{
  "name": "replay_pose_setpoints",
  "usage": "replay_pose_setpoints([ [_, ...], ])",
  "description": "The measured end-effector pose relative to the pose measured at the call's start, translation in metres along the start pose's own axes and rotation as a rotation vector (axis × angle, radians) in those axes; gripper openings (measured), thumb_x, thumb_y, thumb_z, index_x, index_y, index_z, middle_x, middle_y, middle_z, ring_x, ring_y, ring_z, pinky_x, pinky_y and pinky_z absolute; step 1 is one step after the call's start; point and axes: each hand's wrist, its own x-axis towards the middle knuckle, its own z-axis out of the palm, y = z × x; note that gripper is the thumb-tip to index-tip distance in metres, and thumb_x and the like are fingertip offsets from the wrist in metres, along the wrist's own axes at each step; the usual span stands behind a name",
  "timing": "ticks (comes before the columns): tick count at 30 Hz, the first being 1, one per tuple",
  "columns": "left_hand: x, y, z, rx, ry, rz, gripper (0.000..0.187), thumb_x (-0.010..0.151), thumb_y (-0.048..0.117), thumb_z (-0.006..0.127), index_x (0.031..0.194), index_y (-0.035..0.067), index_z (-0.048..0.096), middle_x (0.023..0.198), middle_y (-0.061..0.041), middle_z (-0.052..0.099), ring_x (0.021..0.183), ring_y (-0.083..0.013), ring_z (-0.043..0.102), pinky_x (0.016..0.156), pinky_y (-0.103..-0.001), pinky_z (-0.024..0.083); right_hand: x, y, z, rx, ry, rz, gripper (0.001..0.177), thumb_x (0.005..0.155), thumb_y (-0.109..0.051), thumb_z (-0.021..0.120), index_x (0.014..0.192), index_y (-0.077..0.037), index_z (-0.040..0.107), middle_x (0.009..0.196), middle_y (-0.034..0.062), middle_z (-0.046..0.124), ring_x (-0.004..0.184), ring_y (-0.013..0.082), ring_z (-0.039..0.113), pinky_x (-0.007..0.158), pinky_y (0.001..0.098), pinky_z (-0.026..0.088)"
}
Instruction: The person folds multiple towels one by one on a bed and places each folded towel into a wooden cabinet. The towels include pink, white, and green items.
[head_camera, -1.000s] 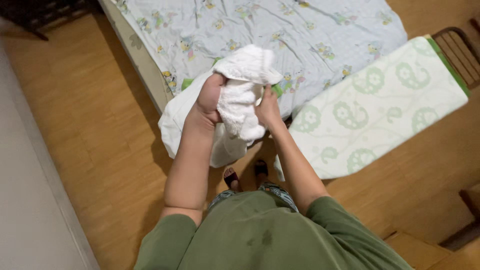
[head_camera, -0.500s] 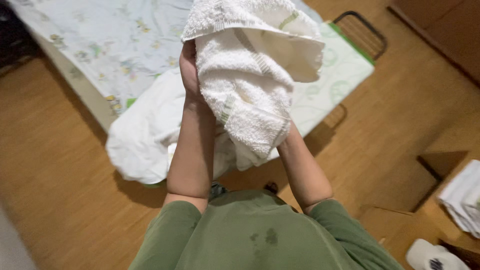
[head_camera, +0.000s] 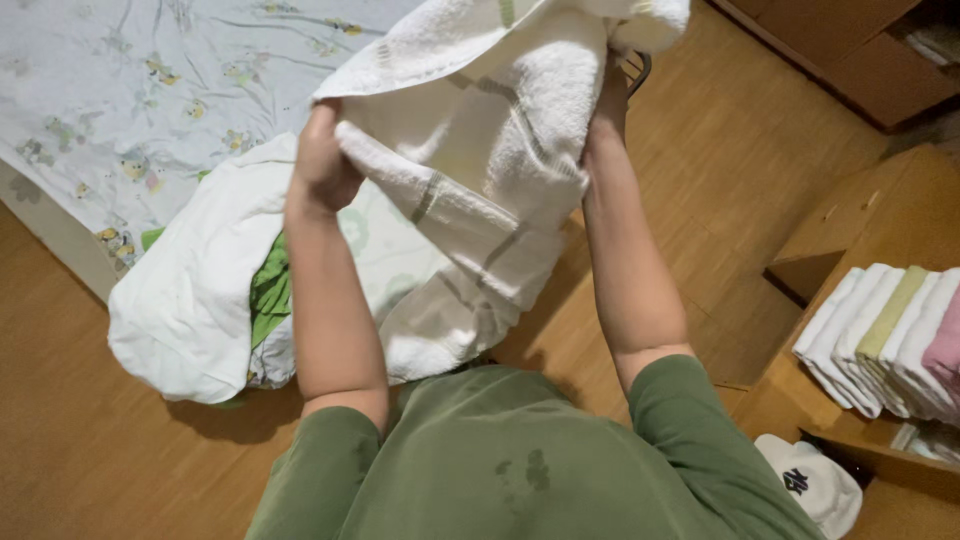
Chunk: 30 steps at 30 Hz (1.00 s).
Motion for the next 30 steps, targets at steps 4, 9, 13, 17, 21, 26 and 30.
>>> replay_pose_setpoints([
  [4, -0.003, 0.004, -0.039, -0.138, -0.068, -0.042, 0.042, 0.112, 0.020, 0.039, 0.145, -0.003, 0.049, 0.141, -0.020, 0.061, 0.133, -0.0359, 0.059, 0.120, -0.050, 0.047, 0.075, 0.030, -0.027, -0.067, 0.177, -0.030, 0.033, 0.096, -0.020, 0.063, 0.107, 0.011, 0.065, 0.098, 0.0157, 0.071, 0.091, 0.0251, 0.066, 0.084, 0.0410, 0.056],
  [9, -0.003, -0.004, -0.087, -0.229, 0.072, 0.015, 0.061, 0.100, 0.029, 0.042, 0.148, -0.008, 0.049, 0.149, -0.024, 0.059, 0.140, -0.0391, 0.057, 0.126, -0.050, 0.042, 0.149, 0.078, -0.027, 0.114, -0.031, -0.114, 0.030, 0.092, -0.017, 0.060, 0.111, 0.005, 0.068, 0.100, 0.0130, 0.074, 0.096, 0.0238, 0.069, 0.089, 0.0389, 0.058],
  [13, 0.007, -0.023, -0.139, -0.260, 0.271, 0.063, 0.066, 0.093, 0.030, 0.043, 0.148, -0.006, 0.049, 0.149, -0.023, 0.058, 0.139, -0.0403, 0.056, 0.124, -0.052, 0.041, 0.159, 0.143, -0.031, -0.620, -0.183, 0.009, 0.054, 0.075, -0.004, 0.075, 0.127, -0.007, 0.061, 0.110, 0.0065, 0.066, 0.096, 0.0194, 0.066, 0.082, 0.0349, 0.058],
  [17, 0.004, -0.055, -0.201, -0.177, 0.517, -0.121, 0.066, 0.086, 0.032, 0.049, 0.142, -0.003, 0.052, 0.139, -0.021, 0.064, 0.126, -0.0384, 0.064, 0.112, -0.052, 0.051, 0.149, 0.204, -0.083, -1.298, -0.633, 0.224, 0.044, 0.068, -0.022, 0.091, 0.105, -0.006, 0.075, 0.092, 0.0176, 0.073, 0.077, 0.0259, 0.068, 0.071, 0.0369, 0.054],
  [21, 0.010, -0.086, -0.231, 0.196, 0.820, -0.341, 0.055, 0.083, 0.022, 0.060, 0.128, -0.009, 0.060, 0.120, -0.024, 0.070, 0.105, -0.0406, 0.069, 0.093, -0.055, 0.058, 0.088, 0.248, -0.150, -1.279, -0.796, 1.147, 0.048, 0.080, -0.045, 0.085, 0.080, 0.000, 0.068, 0.068, 0.0126, 0.070, 0.052, 0.0302, 0.066, 0.048, 0.0430, 0.055],
  [26, -0.003, -0.112, -0.202, 1.282, 1.171, -0.788, 0.044, 0.079, 0.024, 0.068, 0.114, -0.003, 0.071, 0.115, -0.027, 0.071, 0.103, -0.0402, 0.070, 0.090, -0.047, 0.056, 0.037, 0.280, -0.169, -1.029, -0.763, 1.056, 0.031, 0.083, -0.026, 0.071, 0.082, 0.005, 0.071, 0.072, 0.0221, 0.074, 0.054, 0.0317, 0.071, 0.049, 0.0444, 0.059],
  [30, -0.018, -0.144, -0.171, 1.430, 1.419, -0.685, 0.039, 0.079, 0.028, 0.070, 0.110, 0.005, 0.075, 0.113, -0.022, 0.069, 0.102, -0.0416, 0.066, 0.084, -0.049, 0.052, 0.034, 0.278, -0.135, -1.020, -0.697, 0.812, 0.032, 0.091, -0.026, 0.065, 0.096, 0.005, 0.070, 0.086, 0.0210, 0.072, 0.070, 0.0322, 0.070, 0.059, 0.0438, 0.057],
])
